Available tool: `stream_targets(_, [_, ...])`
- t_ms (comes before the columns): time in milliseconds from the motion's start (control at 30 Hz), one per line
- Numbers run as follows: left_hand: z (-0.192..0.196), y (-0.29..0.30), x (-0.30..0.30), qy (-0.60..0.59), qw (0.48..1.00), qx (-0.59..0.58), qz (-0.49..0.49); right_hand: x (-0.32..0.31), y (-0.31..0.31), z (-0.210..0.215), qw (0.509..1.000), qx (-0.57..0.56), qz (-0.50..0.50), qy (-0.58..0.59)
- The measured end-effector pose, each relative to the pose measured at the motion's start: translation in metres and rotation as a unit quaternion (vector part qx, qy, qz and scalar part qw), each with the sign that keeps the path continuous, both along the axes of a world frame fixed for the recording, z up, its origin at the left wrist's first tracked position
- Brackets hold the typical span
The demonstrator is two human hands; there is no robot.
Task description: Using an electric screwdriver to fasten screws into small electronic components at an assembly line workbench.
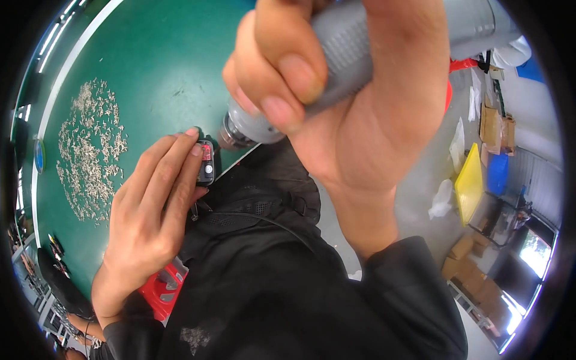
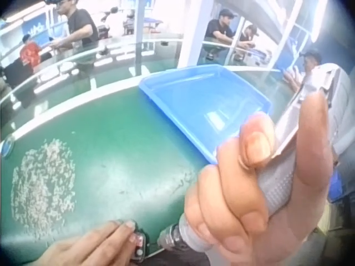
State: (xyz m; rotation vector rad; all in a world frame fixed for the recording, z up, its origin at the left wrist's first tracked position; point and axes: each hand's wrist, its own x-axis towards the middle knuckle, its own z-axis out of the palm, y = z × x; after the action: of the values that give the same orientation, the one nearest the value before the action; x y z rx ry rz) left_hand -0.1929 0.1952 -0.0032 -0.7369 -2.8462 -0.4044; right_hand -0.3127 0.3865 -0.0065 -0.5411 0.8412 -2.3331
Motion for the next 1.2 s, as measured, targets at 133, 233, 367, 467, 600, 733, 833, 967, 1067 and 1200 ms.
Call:
stream_targets(133, [-0.006, -0.002, 0.001, 0.034, 0.999, -0.018, -0.011, -0.003, -0.011, -0.001, 0.999, 0.008, 0.02, 0.026])
stream_targets(233, [-0.008, -0.002, 0.001, 0.044, 0.999, -0.018, -0.011, -0.011, -0.016, -0.005, 0.998, 0.012, 0.041, 0.043])
stream_targets(367, [-0.011, -0.004, 0.001, 0.052, 0.998, -0.006, -0.021, -0.011, -0.022, -0.005, 0.995, 0.016, 0.067, 0.067])
stream_targets(467, [-0.012, -0.005, 0.0, 0.053, 0.998, 0.008, -0.023, -0.015, -0.026, -0.004, 0.992, 0.018, 0.085, 0.088])
stream_targets(600, [-0.014, -0.004, 0.002, 0.063, 0.997, 0.027, -0.021, -0.018, -0.025, -0.001, 0.986, 0.02, 0.111, 0.119])
stream_targets(733, [-0.019, -0.003, 0.005, 0.101, 0.995, 0.009, -0.021, -0.021, -0.032, 0.001, 0.979, 0.022, 0.139, 0.151])
stream_targets(833, [-0.018, -0.001, 0.006, 0.082, 0.996, 0.018, -0.017, -0.021, -0.034, 0.005, 0.971, 0.022, 0.161, 0.175])
stream_targets(967, [-0.022, 0.0, 0.004, 0.097, 0.995, 0.028, -0.011, -0.023, -0.045, 0.009, 0.96, 0.023, 0.182, 0.21])
stream_targets(1067, [-0.021, 0.001, 0.004, 0.1, 0.995, 0.03, 0.007, -0.026, -0.047, 0.019, 0.95, 0.01, 0.196, 0.242])
stream_targets(1200, [-0.025, -0.004, 0.003, 0.122, 0.99, 0.077, -0.004, -0.018, -0.049, 0.023, 0.949, 0.06, 0.185, 0.249])
